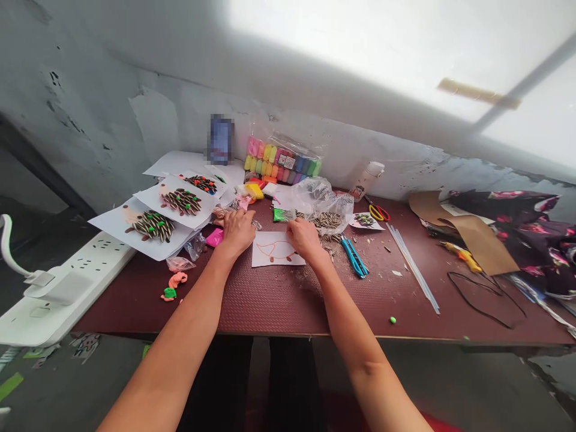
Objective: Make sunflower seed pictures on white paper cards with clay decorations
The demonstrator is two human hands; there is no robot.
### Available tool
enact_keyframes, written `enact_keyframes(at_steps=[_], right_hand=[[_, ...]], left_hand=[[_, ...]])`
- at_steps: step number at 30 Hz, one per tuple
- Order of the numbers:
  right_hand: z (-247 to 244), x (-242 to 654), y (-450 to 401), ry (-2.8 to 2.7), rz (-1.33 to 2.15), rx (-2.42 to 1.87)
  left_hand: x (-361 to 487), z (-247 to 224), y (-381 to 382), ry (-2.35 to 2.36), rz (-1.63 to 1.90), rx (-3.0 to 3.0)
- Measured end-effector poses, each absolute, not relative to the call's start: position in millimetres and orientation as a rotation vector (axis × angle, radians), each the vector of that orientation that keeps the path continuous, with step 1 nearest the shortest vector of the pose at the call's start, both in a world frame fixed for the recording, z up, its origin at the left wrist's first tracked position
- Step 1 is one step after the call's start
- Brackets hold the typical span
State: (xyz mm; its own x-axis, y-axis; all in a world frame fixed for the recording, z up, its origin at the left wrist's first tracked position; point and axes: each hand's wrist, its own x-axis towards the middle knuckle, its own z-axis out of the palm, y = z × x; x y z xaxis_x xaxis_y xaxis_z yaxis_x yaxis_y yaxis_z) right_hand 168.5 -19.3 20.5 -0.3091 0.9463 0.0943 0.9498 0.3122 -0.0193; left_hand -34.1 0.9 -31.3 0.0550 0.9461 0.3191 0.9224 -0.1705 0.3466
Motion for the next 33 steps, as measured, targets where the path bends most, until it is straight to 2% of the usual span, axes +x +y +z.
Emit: enact_keyframes(at_steps=[8, 14, 21, 25, 33], right_hand=[[10.5, 173.1, -28.9, -2.434, 0.002, -1.723], [11.2, 171.3, -30.7, -2.446, 0.001, -1.731], [16.5, 171.0, -32.7, -2.419, 0.025, -1.812], [13.2, 173.5, -30.9, -2.425, 0.049, -1.799], [7.2, 175.7, -27.7, -2.465, 0.095, -1.737]], left_hand=[[-36.3, -16.3, 1.3, 1.873, 0.835, 2.212], [-35.8, -6.0, -1.8, 1.817, 1.268, 2.015], [-32.3, -14.9, 8.6, 1.394, 1.635, 1.547], [-30.7, -19.0, 12.6, 1.324, 1.652, 1.466], [-29.9, -15.9, 8.2, 1.217, 1.438, 1.373]])
